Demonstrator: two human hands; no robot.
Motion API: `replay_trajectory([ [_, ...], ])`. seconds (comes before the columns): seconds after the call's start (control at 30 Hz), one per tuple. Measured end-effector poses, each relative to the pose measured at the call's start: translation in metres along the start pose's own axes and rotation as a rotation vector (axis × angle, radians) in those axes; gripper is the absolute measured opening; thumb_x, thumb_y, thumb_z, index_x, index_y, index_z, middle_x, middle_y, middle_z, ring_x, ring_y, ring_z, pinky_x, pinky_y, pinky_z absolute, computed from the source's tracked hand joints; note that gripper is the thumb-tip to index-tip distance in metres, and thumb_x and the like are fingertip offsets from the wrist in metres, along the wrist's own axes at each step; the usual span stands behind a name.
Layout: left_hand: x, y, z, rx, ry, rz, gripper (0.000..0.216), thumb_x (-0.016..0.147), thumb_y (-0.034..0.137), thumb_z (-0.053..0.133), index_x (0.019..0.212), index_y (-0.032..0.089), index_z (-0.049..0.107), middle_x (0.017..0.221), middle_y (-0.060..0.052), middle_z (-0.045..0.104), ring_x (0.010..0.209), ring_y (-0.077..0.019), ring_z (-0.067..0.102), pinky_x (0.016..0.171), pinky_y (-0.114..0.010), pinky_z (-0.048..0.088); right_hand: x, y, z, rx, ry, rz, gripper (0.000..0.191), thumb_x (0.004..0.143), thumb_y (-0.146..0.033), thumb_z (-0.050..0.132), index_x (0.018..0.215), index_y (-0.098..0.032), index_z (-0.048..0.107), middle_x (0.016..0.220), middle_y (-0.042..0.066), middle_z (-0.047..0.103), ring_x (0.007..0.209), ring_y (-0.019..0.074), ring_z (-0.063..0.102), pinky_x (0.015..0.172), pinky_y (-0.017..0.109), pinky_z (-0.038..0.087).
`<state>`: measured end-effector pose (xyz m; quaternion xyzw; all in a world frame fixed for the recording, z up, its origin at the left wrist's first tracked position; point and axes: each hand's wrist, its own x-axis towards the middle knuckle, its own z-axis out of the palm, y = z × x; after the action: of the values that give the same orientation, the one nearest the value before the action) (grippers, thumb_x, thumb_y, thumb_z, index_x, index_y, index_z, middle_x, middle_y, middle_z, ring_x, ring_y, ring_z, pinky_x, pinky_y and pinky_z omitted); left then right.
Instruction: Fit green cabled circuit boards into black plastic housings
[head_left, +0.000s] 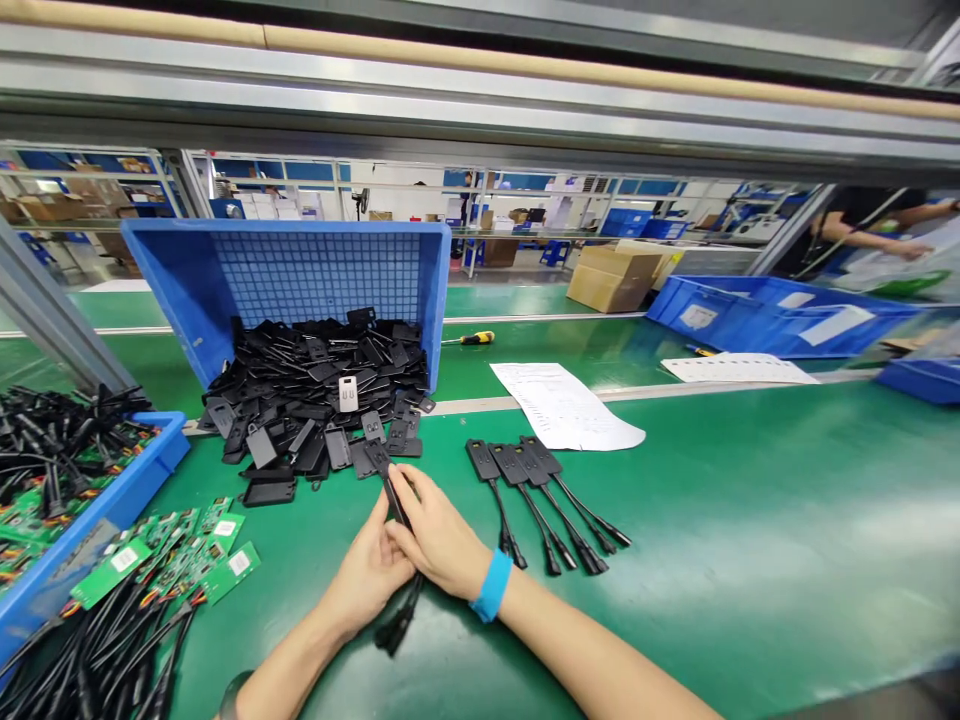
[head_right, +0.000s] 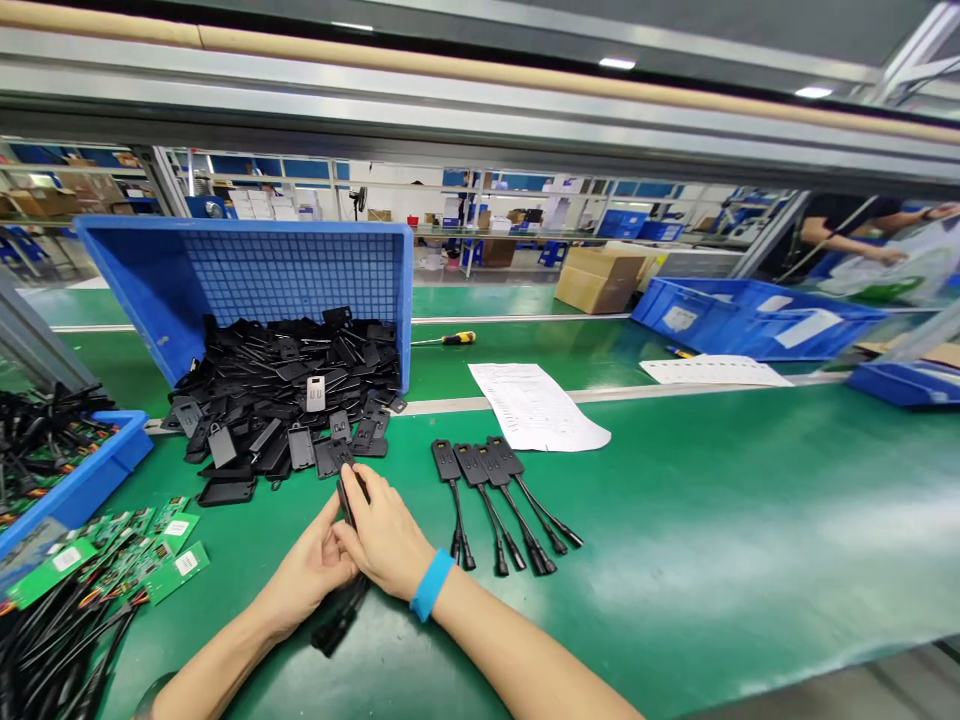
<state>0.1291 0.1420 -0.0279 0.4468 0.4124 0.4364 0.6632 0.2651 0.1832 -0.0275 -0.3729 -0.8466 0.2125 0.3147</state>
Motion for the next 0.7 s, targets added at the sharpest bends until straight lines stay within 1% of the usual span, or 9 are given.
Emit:
replay_trajectory([
  [0.07, -0.001, -0.001, -0.001, 0.021, -0.055, -0.012, 0.122, 0.065, 0.031, 0.078, 0.15, 0.019, -0.009, 0.142, -0.02, 0.043, 0.125, -0.0255, 0.049, 0.104, -0.037, 0.039, 0.003, 0.007, -0.004, -0.15, -0.036, 0.013, 0.055, 0.092, -0.019, 0.037, 0.145, -0.013, 0.026, 0.135, 0.018, 0.043, 0.122, 0.0264, 0.044, 0.101, 0.045, 0.044],
  [0.17, -0.002, 0.0, -0.003, 0.178, -0.059, 0.04, 0.109, 0.071, 0.035, 0.073, 0.151, 0.019, 0.001, 0.152, -0.018, 0.029, 0.137, -0.0253, 0.033, 0.109, -0.038, 0.033, 0.011, 0.024, -0.014, -0.435, -0.039, 0.144, 0.051, 0.092, -0.016, 0.036, 0.142, -0.01, 0.033, 0.129, 0.019, 0.049, 0.111, 0.0298, 0.049, 0.092, 0.047, 0.047],
  [0.23, -0.002, 0.002, -0.004, 0.264, -0.033, 0.054, 0.101, 0.074, 0.038, 0.069, 0.15, 0.017, 0.007, 0.151, -0.019, 0.029, 0.137, -0.0255, 0.034, 0.107, -0.038, 0.035, 0.015, 0.037, -0.02, -0.593, -0.03, 0.244, 0.048, 0.091, -0.017, 0.04, 0.139, -0.01, 0.039, 0.126, 0.019, 0.052, 0.107, 0.0318, 0.051, 0.088, 0.048, 0.047],
  [0.3, -0.002, 0.004, -0.005, 0.31, -0.018, 0.06, 0.096, 0.076, 0.04, 0.067, 0.15, 0.017, 0.011, 0.15, -0.019, 0.032, 0.135, -0.0258, 0.037, 0.105, -0.037, 0.038, 0.016, 0.047, -0.025, -0.674, 0.002, 0.315, 0.045, 0.091, -0.02, 0.043, 0.135, -0.01, 0.045, 0.125, 0.021, 0.053, 0.11, 0.0338, 0.049, 0.089, 0.05, 0.044],
  [0.43, -0.002, 0.005, -0.005, 0.376, -0.006, 0.073, 0.089, 0.077, 0.042, 0.066, 0.148, 0.018, 0.019, 0.148, -0.019, 0.035, 0.134, -0.0264, 0.039, 0.104, -0.038, 0.039, 0.012, 0.06, -0.027, -0.712, 0.053, 0.396, 0.049, 0.092, -0.03, 0.045, 0.135, -0.008, 0.045, 0.142, 0.026, 0.039, 0.129, 0.0413, 0.034, 0.102, 0.06, 0.03],
  [0.47, -0.002, 0.004, -0.005, 0.385, -0.006, 0.078, 0.088, 0.077, 0.042, 0.066, 0.148, 0.017, 0.02, 0.147, -0.019, 0.037, 0.133, -0.0268, 0.039, 0.103, -0.038, 0.04, 0.01, 0.061, -0.026, -0.712, 0.046, 0.407, 0.05, 0.093, -0.032, 0.043, 0.137, -0.008, 0.043, 0.144, 0.025, 0.037, 0.131, 0.0418, 0.032, 0.104, 0.061, 0.027],
  [0.53, -0.002, 0.004, -0.006, 0.397, -0.003, 0.089, 0.087, 0.076, 0.043, 0.067, 0.147, 0.018, 0.023, 0.146, -0.019, 0.039, 0.133, -0.0276, 0.04, 0.103, -0.039, 0.04, 0.006, 0.062, -0.026, -0.713, 0.03, 0.41, 0.051, 0.094, -0.035, 0.038, 0.138, -0.01, 0.043, 0.143, 0.024, 0.04, 0.131, 0.0408, 0.034, 0.105, 0.062, 0.024],
  [0.6, -0.002, 0.003, -0.007, 0.409, 0.003, 0.101, 0.084, 0.076, 0.043, 0.067, 0.146, 0.02, 0.026, 0.145, -0.018, 0.04, 0.132, -0.0283, 0.041, 0.103, -0.04, 0.04, 0.003, 0.059, -0.025, -0.724, 0.031, 0.4, 0.049, 0.095, -0.035, 0.037, 0.137, -0.01, 0.044, 0.137, 0.024, 0.046, 0.127, 0.039, 0.039, 0.106, 0.062, 0.023],
  [0.7, 0.0, 0.001, -0.009, 0.429, 0.009, 0.12, 0.079, 0.078, 0.044, 0.065, 0.145, 0.022, 0.028, 0.145, -0.017, 0.041, 0.132, -0.0287, 0.041, 0.103, -0.042, 0.04, 0.0, 0.053, -0.024, -0.731, 0.027, 0.384, 0.048, 0.094, -0.032, 0.037, 0.136, -0.01, 0.045, 0.132, 0.024, 0.049, 0.125, 0.0373, 0.042, 0.106, 0.06, 0.025],
])
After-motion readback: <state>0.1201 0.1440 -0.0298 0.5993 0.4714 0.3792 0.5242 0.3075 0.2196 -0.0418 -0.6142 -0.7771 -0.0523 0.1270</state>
